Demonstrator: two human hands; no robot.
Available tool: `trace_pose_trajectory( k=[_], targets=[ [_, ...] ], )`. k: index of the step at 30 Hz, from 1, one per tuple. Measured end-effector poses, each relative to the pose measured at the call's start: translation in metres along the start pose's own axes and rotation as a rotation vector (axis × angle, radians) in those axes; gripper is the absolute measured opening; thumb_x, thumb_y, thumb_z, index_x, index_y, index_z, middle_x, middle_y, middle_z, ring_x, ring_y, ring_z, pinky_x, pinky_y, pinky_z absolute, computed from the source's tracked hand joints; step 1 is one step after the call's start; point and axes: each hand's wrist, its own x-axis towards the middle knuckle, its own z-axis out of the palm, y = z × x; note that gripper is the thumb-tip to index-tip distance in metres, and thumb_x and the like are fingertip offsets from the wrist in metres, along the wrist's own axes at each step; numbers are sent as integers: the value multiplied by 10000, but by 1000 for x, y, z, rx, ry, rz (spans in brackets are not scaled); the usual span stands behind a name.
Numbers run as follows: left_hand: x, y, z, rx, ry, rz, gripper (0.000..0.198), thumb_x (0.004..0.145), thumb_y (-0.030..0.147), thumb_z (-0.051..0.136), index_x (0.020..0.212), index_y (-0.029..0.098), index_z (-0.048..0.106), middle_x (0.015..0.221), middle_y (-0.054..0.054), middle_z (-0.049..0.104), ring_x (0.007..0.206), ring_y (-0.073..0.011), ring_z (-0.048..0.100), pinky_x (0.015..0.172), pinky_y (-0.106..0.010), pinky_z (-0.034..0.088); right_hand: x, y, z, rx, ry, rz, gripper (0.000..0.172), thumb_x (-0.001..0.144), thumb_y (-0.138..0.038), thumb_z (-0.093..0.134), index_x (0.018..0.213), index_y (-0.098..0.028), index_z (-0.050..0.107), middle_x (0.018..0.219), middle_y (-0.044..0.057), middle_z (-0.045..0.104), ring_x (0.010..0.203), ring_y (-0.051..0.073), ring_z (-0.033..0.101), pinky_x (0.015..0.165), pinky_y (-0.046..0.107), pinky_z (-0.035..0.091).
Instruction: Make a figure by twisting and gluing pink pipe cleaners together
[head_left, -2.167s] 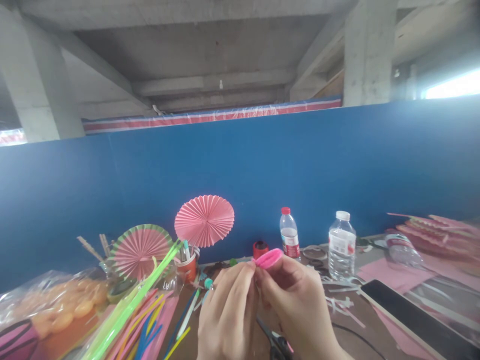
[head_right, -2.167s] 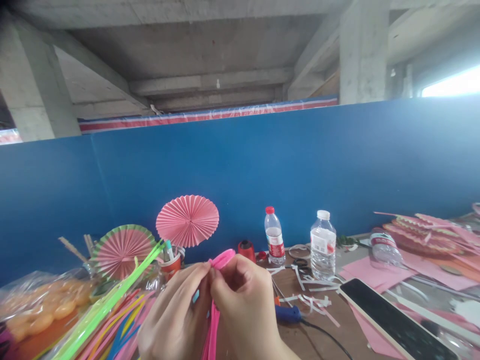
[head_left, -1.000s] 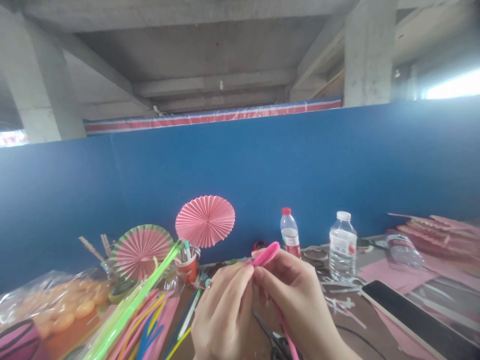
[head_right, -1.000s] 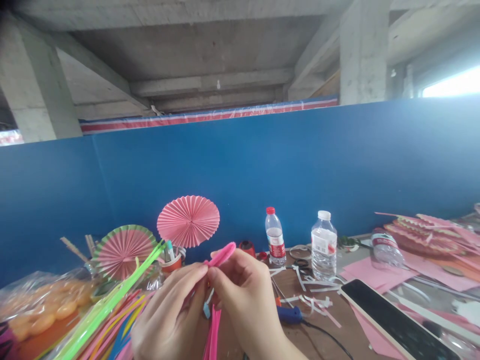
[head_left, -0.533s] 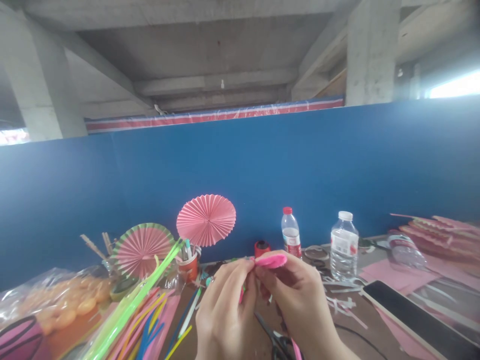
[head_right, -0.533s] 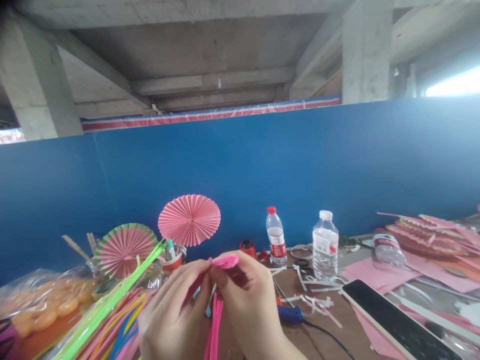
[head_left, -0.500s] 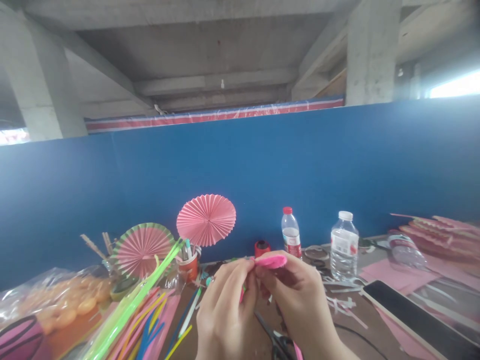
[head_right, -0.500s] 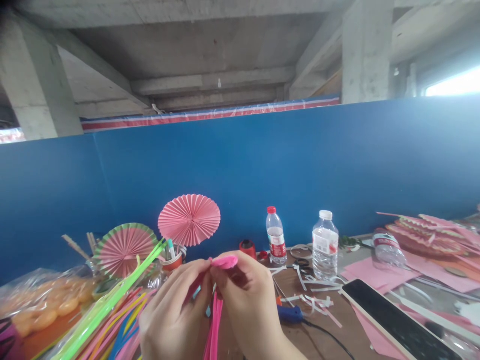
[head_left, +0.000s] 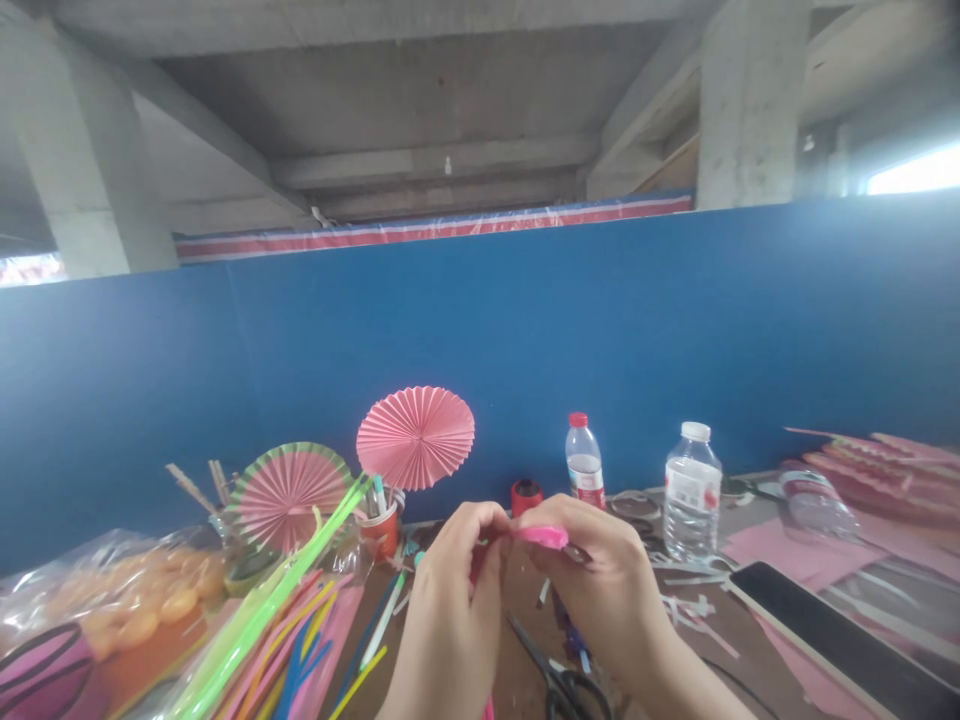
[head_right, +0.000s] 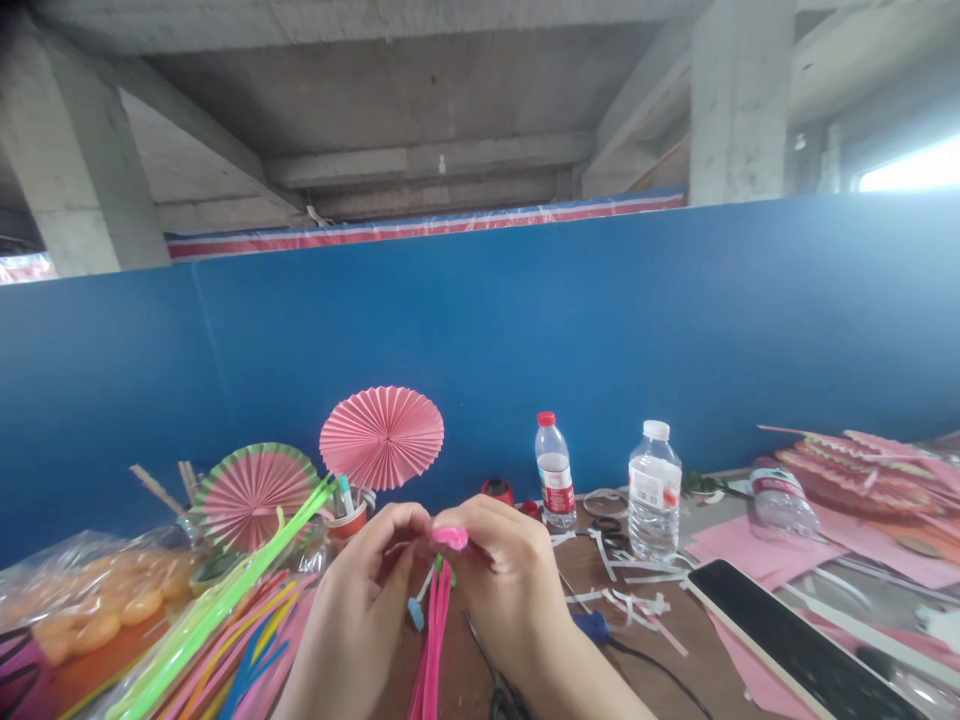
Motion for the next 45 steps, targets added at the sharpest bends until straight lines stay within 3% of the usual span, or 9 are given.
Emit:
trace_pose_trajectory(
  k=[8, 13, 17, 21, 27, 36, 41, 45],
  targets=[
    [2, -4, 1, -323, -92, -165, 111, 825, 238, 501, 730, 185, 524, 615, 39, 447, 501, -87, 353, 447, -188, 277, 2, 5, -4, -11, -116, 15, 187, 802, -129, 541, 751, -224, 693, 668, -6, 622, 605, 131, 567, 571, 234, 437],
    [3, -9, 13, -688, -135, -288, 175, 824, 349, 528, 803, 176, 531, 585, 55, 402, 469, -67, 310, 432, -175, 258, 2, 2, -3, -135, -120, 32, 70, 784, -184, 570, 771, -206, 635, 683, -3, 616, 590, 127, 553, 516, 216, 429],
    [2, -13, 17, -903, -35, -207, 83, 813, 263, 570, 794, 190, 534, 686, 28, 457, 578, -77, 410, 521, -170, 339, -1, -6, 0, -148, -103, 18, 113, 779, -155, 546, 824, -204, 637, 710, 10, 626, 609, 126, 577, 547, 215, 459],
    [4, -15, 17, -1092, -68, -91, 113, 784, 287, 611, 770, 205, 534, 758, 11, 453, 681, -107, 471, 573, -188, 391, -8, -15, 4, -92, -54, -42, 151, 737, -124, 555, 839, -202, 634, 683, 14, 609, 587, 127, 576, 532, 217, 472],
    [3, -15, 15, -1114, -57, 9, 152, 743, 235, 657, 703, 203, 514, 749, 20, 446, 634, -93, 473, 574, -195, 407, -12, -21, 8, -53, 45, -143, 149, 749, -135, 544, 840, -208, 638, 632, 10, 575, 478, 101, 504, 440, 208, 437],
    [4, -17, 16, -1080, -64, 48, 166, 743, 204, 649, 666, 197, 502, 714, 20, 440, 638, -101, 471, 573, -200, 411, -12, -22, 9, -12, 70, -186, 126, 757, -114, 543, 741, -176, 651, 633, 28, 579, 482, 98, 502, 423, 205, 404],
    [3, -13, 15, -1098, -89, -46, 165, 707, 247, 691, 673, 186, 541, 698, 14, 456, 641, -105, 491, 573, -199, 429, -11, -21, 6, -62, 47, -121, 144, 751, -109, 522, 689, -164, 640, 587, 13, 542, 450, 94, 464, 406, 209, 369],
    [3, -11, 12, -1165, -206, -231, 153, 677, 224, 717, 713, 165, 581, 690, 13, 478, 539, -68, 476, 462, -159, 397, -6, -22, -1, -44, -61, 9, 140, 766, -124, 520, 660, -179, 593, 604, -6, 537, 507, 104, 494, 471, 211, 395]
  ],
)
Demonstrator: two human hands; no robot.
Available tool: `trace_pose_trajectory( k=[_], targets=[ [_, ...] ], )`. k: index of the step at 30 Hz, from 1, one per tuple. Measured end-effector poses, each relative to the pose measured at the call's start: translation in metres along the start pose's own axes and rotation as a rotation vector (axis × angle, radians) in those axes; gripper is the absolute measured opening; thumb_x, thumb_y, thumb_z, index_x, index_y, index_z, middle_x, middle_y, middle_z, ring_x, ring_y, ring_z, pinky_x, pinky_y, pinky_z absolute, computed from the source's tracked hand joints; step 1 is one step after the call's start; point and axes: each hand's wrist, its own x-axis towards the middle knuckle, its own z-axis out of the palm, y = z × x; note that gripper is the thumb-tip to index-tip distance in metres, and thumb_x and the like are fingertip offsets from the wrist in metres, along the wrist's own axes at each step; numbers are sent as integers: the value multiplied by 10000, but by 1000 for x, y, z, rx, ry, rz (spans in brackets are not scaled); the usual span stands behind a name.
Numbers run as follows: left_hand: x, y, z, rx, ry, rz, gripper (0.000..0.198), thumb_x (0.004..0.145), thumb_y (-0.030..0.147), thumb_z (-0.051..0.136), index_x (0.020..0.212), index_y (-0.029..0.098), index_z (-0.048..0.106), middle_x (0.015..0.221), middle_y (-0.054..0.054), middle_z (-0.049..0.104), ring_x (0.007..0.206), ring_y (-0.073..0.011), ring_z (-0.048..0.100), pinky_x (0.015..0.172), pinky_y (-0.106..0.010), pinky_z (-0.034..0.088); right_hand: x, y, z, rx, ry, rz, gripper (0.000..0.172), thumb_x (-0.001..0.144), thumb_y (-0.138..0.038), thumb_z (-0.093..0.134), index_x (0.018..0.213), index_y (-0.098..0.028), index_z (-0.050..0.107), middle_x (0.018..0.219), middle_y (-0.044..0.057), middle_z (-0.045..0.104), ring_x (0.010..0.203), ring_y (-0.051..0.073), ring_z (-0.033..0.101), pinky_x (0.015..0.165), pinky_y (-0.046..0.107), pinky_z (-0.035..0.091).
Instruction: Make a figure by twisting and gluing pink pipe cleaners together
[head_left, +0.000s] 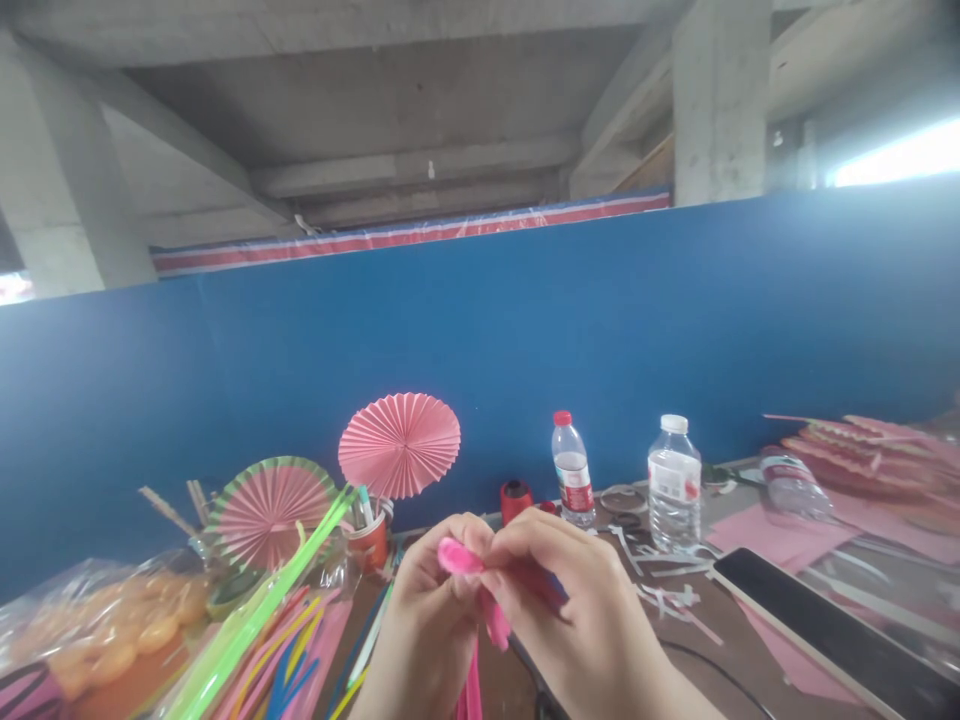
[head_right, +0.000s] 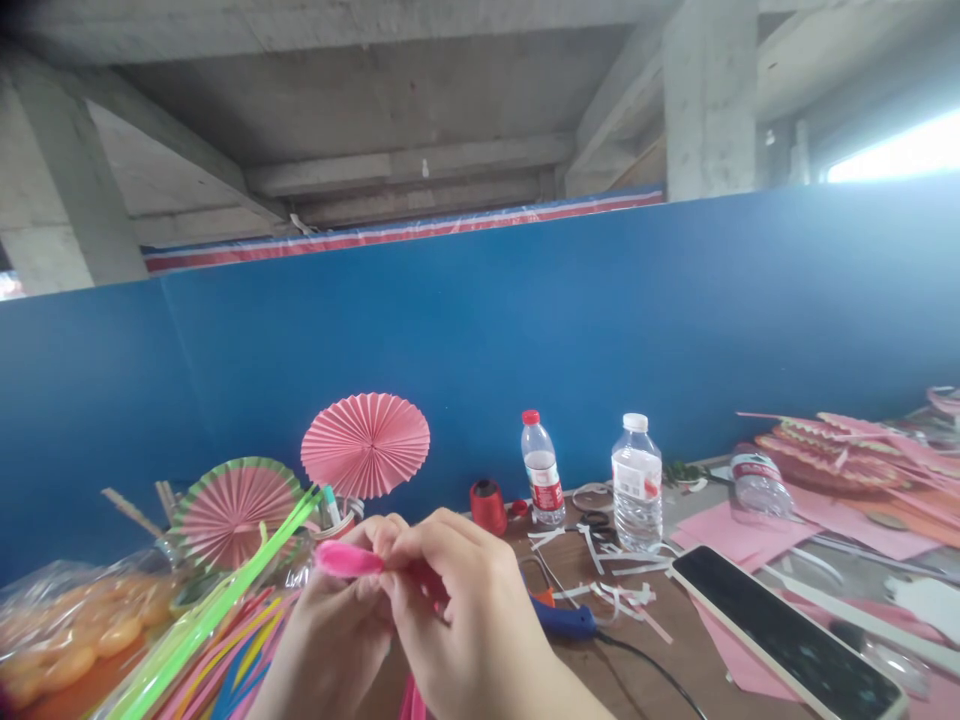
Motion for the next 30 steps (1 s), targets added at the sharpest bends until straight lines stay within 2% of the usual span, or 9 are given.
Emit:
trace_pose_trajectory(
  k=[4, 9, 14, 19, 21, 24, 27, 30],
  targets=[
    [-2, 3, 3, -110, 46, -134, 138, 634, 168, 741, 676, 140, 613, 625, 16, 496, 548, -72, 502, 512, -160, 436, 3, -2, -10, 97, -119, 128, 117, 788, -133, 533, 700, -197, 577, 687, -22, 582, 620, 105, 539, 562, 191, 425],
    [-3, 3, 3, -183, 28, -226, 106, 632, 143, 736, 692, 118, 652, 583, 0, 543, 552, -67, 506, 534, -139, 429, 8, -1, -17, 176, -198, 279, 114, 816, -142, 527, 741, -202, 590, 680, -39, 609, 624, 94, 571, 575, 176, 442],
    [-2, -2, 1, -232, 32, -269, 111, 672, 138, 706, 766, 100, 660, 576, 4, 536, 527, -57, 481, 528, -147, 408, 11, 8, -18, 221, -220, 291, 128, 801, -109, 530, 725, -197, 583, 635, -42, 629, 587, 95, 603, 555, 178, 459],
    [0, -4, 2, -152, 44, -267, 145, 654, 168, 724, 751, 99, 643, 587, 7, 524, 523, -55, 461, 521, -149, 384, 12, 14, -20, 169, -229, 278, 138, 781, -111, 541, 687, -190, 604, 644, -23, 646, 605, 122, 615, 587, 223, 464],
    [1, -3, 2, -40, 52, -238, 179, 646, 217, 733, 742, 111, 626, 585, 17, 513, 515, -57, 442, 514, -156, 371, 13, 16, -21, 101, -231, 279, 133, 772, -136, 553, 673, -190, 625, 648, -17, 650, 608, 126, 599, 585, 232, 444],
    [0, 2, 0, 402, 70, -172, 162, 750, 286, 633, 699, 142, 577, 558, 45, 462, 488, -61, 388, 481, -169, 319, 15, 22, -25, -14, -258, 313, 124, 736, -169, 578, 632, -185, 643, 588, -29, 615, 534, 108, 516, 502, 221, 371],
    [-2, 9, -2, 905, 44, -98, 172, 835, 216, 502, 670, 173, 523, 608, 53, 463, 565, -82, 409, 529, -187, 313, 15, 30, -29, -74, -309, 342, 119, 691, -181, 599, 577, -170, 632, 517, -48, 547, 474, 87, 411, 433, 213, 271],
    [-3, 14, -3, 1205, -38, -70, 168, 834, 139, 460, 682, 194, 502, 645, 59, 501, 613, -98, 446, 569, -205, 324, 14, 37, -34, -66, -392, 326, 122, 682, -158, 571, 582, -167, 640, 506, -49, 554, 458, 86, 401, 430, 211, 259]
  ],
)
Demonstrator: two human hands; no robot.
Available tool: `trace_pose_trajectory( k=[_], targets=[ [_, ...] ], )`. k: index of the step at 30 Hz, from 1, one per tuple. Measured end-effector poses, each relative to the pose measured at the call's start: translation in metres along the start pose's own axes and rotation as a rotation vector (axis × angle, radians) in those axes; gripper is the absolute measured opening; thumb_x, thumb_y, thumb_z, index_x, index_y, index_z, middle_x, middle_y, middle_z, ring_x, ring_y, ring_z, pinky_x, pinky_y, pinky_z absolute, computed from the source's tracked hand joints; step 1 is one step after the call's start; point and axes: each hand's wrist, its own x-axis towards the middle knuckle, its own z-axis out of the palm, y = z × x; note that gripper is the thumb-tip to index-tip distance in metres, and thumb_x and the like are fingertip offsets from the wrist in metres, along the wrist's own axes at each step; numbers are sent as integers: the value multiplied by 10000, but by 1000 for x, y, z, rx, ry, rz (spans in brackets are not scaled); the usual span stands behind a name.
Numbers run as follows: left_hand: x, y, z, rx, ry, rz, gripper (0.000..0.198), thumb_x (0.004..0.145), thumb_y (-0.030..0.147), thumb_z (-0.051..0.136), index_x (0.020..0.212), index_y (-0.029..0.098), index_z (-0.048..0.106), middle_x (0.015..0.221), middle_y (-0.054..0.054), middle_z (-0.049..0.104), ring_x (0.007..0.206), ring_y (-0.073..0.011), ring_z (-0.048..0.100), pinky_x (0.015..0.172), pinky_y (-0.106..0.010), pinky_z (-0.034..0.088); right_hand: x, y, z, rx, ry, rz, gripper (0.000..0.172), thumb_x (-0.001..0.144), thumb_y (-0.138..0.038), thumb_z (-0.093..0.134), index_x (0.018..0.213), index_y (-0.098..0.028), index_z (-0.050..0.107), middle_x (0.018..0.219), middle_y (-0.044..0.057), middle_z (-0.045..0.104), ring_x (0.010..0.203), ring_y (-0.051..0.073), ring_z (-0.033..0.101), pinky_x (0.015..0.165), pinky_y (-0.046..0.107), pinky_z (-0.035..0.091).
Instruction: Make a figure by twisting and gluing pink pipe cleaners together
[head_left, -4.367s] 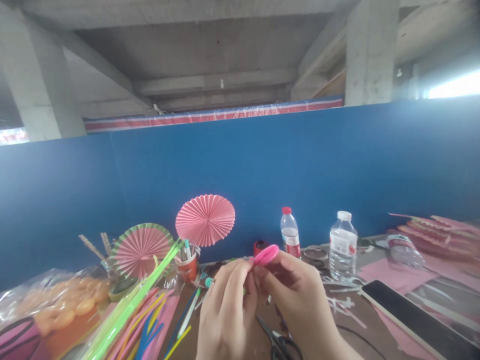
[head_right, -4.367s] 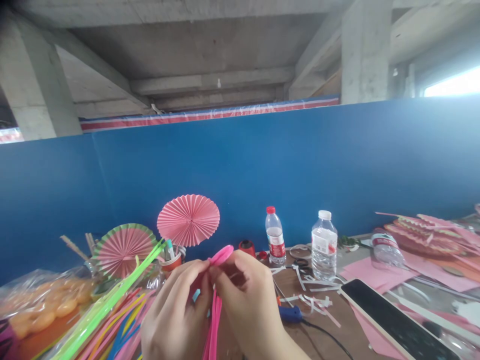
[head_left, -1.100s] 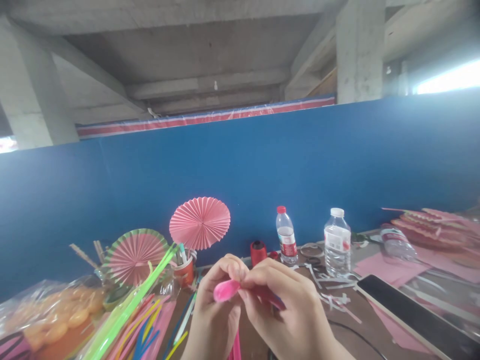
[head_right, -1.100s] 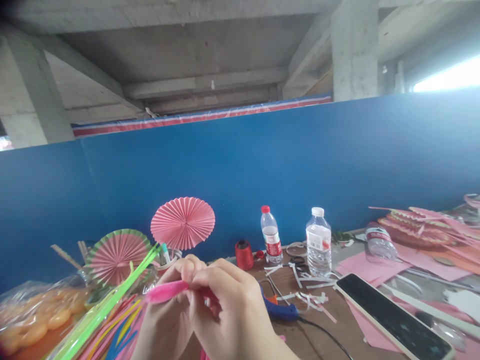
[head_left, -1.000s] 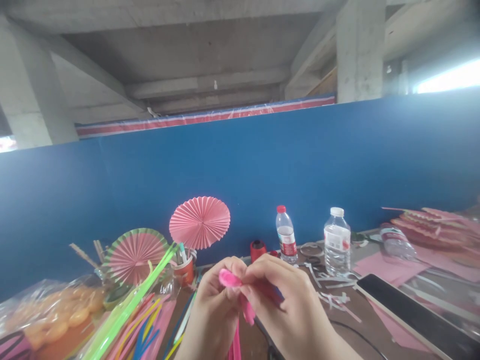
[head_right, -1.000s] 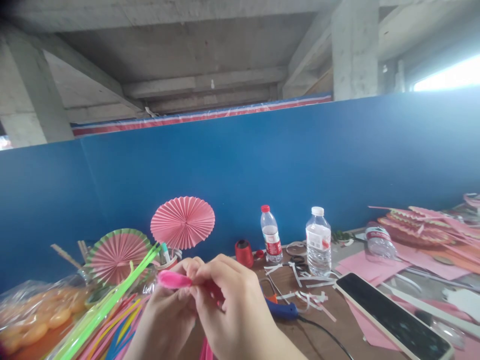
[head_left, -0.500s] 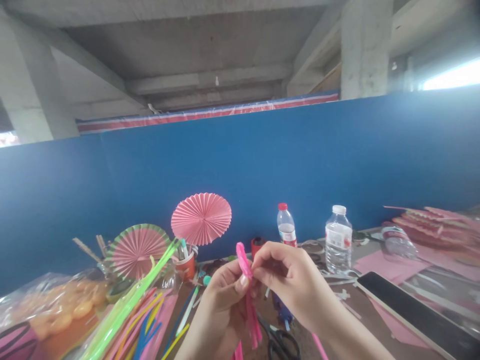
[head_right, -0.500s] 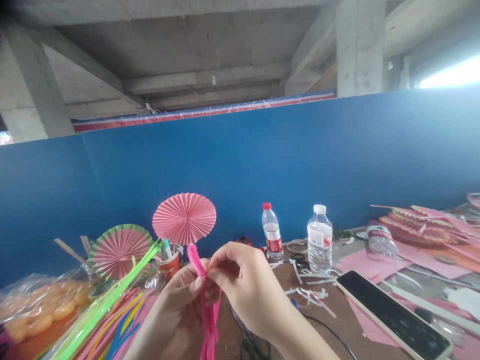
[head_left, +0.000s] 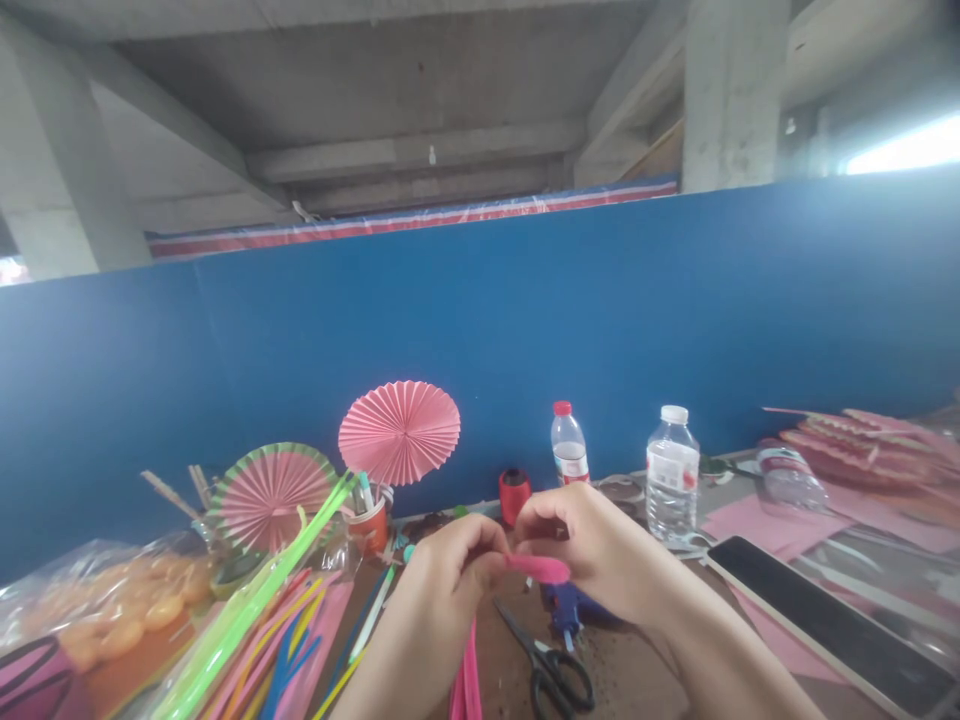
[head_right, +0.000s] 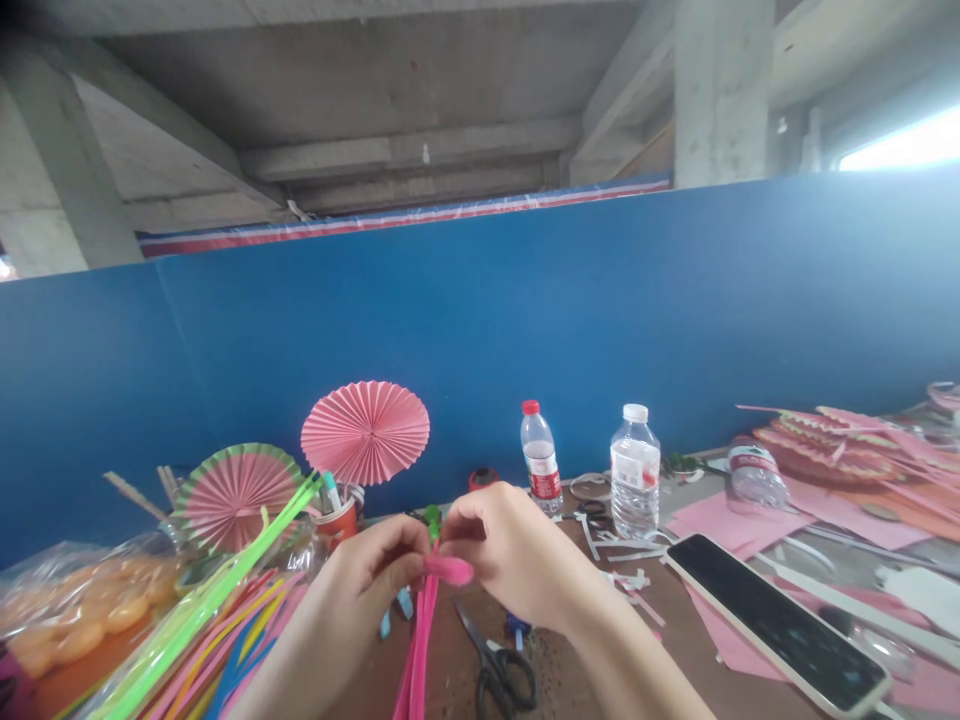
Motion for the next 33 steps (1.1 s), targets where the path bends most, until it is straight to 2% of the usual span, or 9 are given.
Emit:
trace_pose_trajectory(
  k=[4, 7, 10, 14, 20, 23, 26, 30, 33],
  targets=[
    [5, -6, 1, 327, -95, 201, 189, 818, 64, 438, 717, 194, 531, 745, 33, 569, 711, -130, 520, 656, -240, 361, 0, 7, -2, -68, -81, -1, 168, 668, -94, 519, 614, -173, 657, 510, -37, 598, 434, 92, 438, 436, 206, 284],
    [12, -16, 7, 585, -72, 314, 193, 823, 66, 425, 754, 184, 562, 764, -3, 596, 719, -170, 540, 666, -290, 375, 2, 8, 4, -223, -56, 24, 193, 670, -73, 488, 567, -173, 617, 496, -28, 591, 426, 95, 451, 424, 203, 266],
    [19, -28, 15, 764, 6, 310, 209, 809, 47, 421, 745, 175, 572, 749, -21, 604, 703, -194, 552, 648, -314, 390, 4, 7, 17, -432, 55, 58, 203, 694, -68, 468, 551, -175, 566, 519, -8, 597, 456, 111, 485, 435, 212, 247],
    [24, -39, 20, 829, 121, 238, 229, 796, 23, 403, 743, 166, 575, 746, -33, 615, 699, -204, 567, 650, -326, 414, 10, 6, 40, -654, 255, 119, 168, 728, -96, 482, 591, -179, 531, 588, 25, 622, 522, 157, 535, 470, 237, 245],
    [18, -32, 16, 648, 287, 195, 234, 753, 19, 396, 727, 168, 575, 746, -46, 614, 718, -205, 576, 655, -328, 443, 9, 6, 70, -580, 462, 1, 170, 708, -30, 475, 654, -176, 545, 650, 19, 621, 570, 162, 554, 500, 244, 295],
    [14, -25, 12, 415, 414, 124, 210, 769, 89, 411, 731, 181, 596, 744, -37, 626, 707, -193, 588, 641, -306, 454, 8, 8, 80, -458, 569, -175, 174, 732, -54, 465, 697, -174, 586, 674, 31, 622, 619, 175, 561, 543, 250, 351],
    [13, -21, 8, 140, 523, 0, 224, 803, 176, 422, 709, 189, 625, 656, -9, 634, 597, -165, 592, 557, -262, 457, 11, 11, 85, -260, 616, -310, 190, 807, -121, 450, 807, -180, 631, 719, 36, 638, 674, 174, 580, 624, 260, 416],
    [14, -18, 6, -110, 534, -104, 185, 786, 259, 497, 782, 173, 660, 529, 18, 592, 445, -139, 538, 419, -219, 412, 15, 13, 88, -13, 627, -301, 164, 827, -167, 500, 836, -174, 664, 683, 29, 634, 603, 144, 582, 568, 232, 457],
    [13, -16, 6, -203, 545, -97, 191, 778, 273, 522, 849, 168, 666, 509, 26, 569, 488, -150, 554, 443, -219, 427, 17, 15, 86, 86, 648, -348, 144, 809, -159, 535, 805, -187, 677, 666, 20, 635, 578, 135, 586, 526, 219, 466]
  ],
)
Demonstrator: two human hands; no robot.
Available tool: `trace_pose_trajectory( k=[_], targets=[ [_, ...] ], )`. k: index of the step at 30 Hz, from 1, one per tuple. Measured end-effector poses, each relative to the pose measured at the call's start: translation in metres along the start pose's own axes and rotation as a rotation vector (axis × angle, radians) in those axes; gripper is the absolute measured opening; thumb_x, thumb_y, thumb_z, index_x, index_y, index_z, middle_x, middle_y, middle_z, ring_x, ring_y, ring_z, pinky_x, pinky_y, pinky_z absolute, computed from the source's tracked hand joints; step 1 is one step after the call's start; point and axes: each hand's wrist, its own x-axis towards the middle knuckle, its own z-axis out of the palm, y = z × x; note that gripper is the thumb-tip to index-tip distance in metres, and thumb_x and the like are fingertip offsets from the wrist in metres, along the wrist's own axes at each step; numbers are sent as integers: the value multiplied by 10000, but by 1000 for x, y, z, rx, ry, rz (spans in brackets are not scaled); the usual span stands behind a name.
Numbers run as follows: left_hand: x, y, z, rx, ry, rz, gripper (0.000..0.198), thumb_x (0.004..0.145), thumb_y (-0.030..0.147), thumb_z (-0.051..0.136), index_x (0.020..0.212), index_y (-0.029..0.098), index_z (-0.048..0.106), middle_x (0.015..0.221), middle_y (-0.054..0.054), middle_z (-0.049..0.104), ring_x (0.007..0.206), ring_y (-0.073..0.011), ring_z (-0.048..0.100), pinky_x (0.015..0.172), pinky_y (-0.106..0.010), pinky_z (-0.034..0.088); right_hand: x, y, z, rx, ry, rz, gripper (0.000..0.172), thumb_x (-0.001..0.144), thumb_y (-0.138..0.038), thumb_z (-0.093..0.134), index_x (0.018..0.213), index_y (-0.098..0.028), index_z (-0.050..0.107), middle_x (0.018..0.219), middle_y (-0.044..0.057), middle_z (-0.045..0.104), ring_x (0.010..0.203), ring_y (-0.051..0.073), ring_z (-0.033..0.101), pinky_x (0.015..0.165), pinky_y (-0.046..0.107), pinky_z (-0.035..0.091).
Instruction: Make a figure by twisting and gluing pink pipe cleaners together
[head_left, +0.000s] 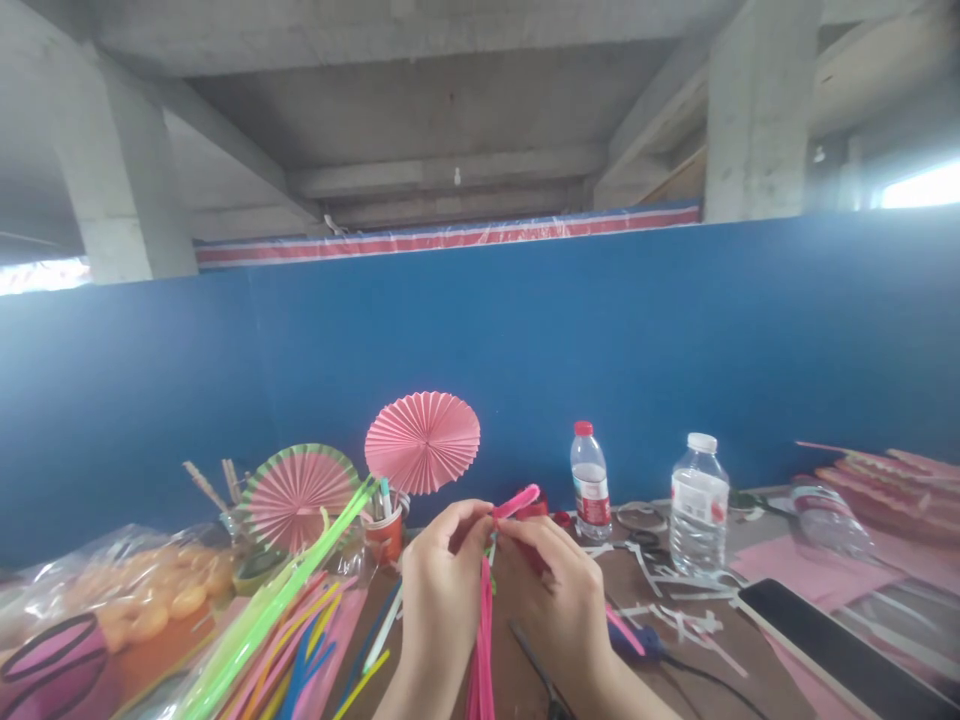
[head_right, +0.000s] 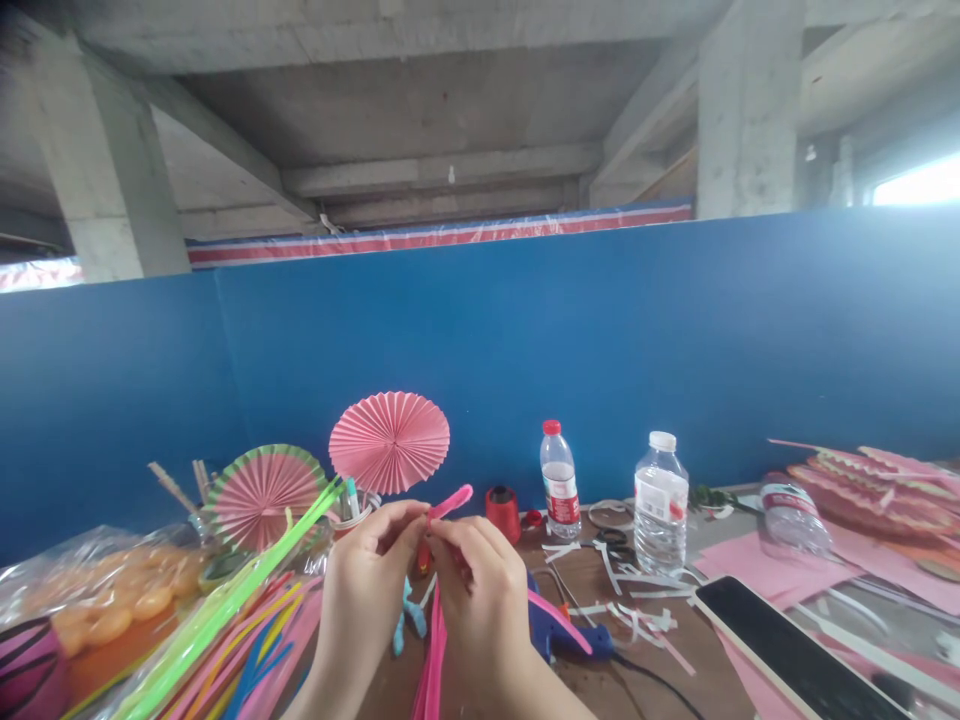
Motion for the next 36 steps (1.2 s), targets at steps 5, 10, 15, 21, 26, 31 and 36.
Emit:
trace_pose_trajectory(
  k=[5, 10, 15, 21, 26, 31, 36],
  targets=[
    [-3, 3, 0, 51, 32, 83, 196, 791, 264, 520, 847, 171, 682, 562, 8, 611, 524, -151, 559, 485, -227, 443, 0, 3, -2, 47, -11, -22, 149, 808, -144, 544, 838, -198, 680, 704, 23, 643, 609, 139, 594, 557, 227, 477],
    [-5, 3, 1, 133, 35, 86, 200, 817, 252, 485, 864, 181, 666, 578, -2, 624, 599, -183, 608, 487, -238, 445, -2, 6, -1, 44, 13, -2, 146, 808, -156, 551, 838, -206, 685, 708, 18, 638, 614, 135, 588, 563, 224, 466],
    [-5, 0, 4, 148, 29, 143, 179, 843, 227, 445, 838, 187, 619, 655, -13, 654, 655, -186, 629, 580, -271, 480, -1, 3, 0, 121, -3, 112, 114, 800, -217, 561, 799, -184, 670, 725, 39, 648, 641, 158, 593, 585, 242, 471],
    [-8, -6, 5, 282, 168, 487, 141, 833, 161, 475, 803, 188, 610, 781, -38, 655, 732, -172, 606, 681, -277, 472, 0, -10, 1, 475, -42, 418, 177, 765, -318, 614, 821, -151, 631, 647, 14, 600, 547, 129, 529, 501, 223, 438],
    [-8, -10, 4, 259, 189, 697, 125, 824, 112, 506, 856, 191, 597, 801, -36, 645, 735, -155, 610, 673, -257, 474, -1, -13, -2, 539, 2, 455, 177, 735, -315, 655, 806, -153, 659, 606, -4, 585, 558, 124, 513, 525, 218, 427],
    [-7, -14, 1, 226, 180, 809, 176, 796, 36, 530, 869, 183, 594, 795, -21, 646, 729, -127, 610, 680, -229, 483, 1, -15, -3, 619, 55, 467, 143, 721, -301, 673, 759, -163, 668, 623, 3, 625, 561, 124, 539, 541, 217, 455],
    [-8, -17, 1, 199, 198, 868, 205, 780, 27, 550, 890, 192, 599, 806, -33, 657, 733, -142, 616, 654, -247, 511, 2, -16, -1, 634, 84, 488, 164, 689, -317, 694, 723, -158, 676, 647, 33, 652, 589, 159, 577, 553, 249, 480]
  ],
)
